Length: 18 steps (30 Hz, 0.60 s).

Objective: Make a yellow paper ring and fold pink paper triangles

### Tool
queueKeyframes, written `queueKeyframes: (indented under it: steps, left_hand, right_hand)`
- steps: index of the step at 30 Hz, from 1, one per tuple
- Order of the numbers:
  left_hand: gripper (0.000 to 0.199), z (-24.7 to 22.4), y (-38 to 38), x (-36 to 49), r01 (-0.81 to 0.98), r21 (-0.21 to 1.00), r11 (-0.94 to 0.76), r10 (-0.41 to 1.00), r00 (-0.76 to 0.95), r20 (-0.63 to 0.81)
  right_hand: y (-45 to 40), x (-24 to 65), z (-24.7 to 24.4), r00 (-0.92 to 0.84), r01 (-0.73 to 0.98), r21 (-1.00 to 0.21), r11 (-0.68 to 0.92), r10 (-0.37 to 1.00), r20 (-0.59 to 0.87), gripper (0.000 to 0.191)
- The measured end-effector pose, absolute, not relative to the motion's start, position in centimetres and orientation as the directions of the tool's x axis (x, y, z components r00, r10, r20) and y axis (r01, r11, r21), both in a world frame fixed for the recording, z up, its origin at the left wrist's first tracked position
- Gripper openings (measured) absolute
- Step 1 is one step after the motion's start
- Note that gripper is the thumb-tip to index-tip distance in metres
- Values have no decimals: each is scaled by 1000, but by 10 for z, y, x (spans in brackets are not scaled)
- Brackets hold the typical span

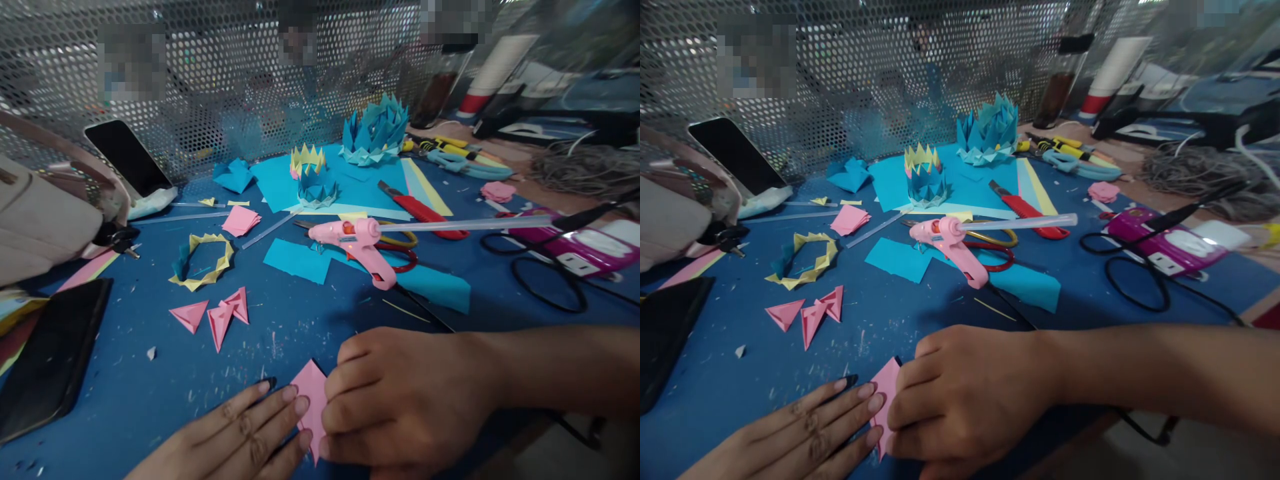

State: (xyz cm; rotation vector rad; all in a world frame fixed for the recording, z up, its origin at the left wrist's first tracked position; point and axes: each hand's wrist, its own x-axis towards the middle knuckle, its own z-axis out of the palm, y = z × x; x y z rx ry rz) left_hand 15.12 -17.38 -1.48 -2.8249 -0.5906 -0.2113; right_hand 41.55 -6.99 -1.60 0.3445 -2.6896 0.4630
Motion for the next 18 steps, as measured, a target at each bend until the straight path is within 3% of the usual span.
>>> queueKeyframes:
  steps: [7, 13, 18]
  left_hand:
    - [41, -11, -172, 150, 402, -208, -892, 366, 911, 191]
    - [34, -10, -172, 155, 459, -163, -873, 407, 872, 272]
    - [40, -16, -175, 155, 456, -160, -875, 404, 873, 274]
  right_hand:
    - [-70, 415, -17, -887, -306, -273, 912, -169, 429, 30]
    - [-70, 415, -16, -885, -309, -274, 911, -170, 434, 30]
    - [-69, 415, -16, -892, -311, -282, 908, -177, 415, 29]
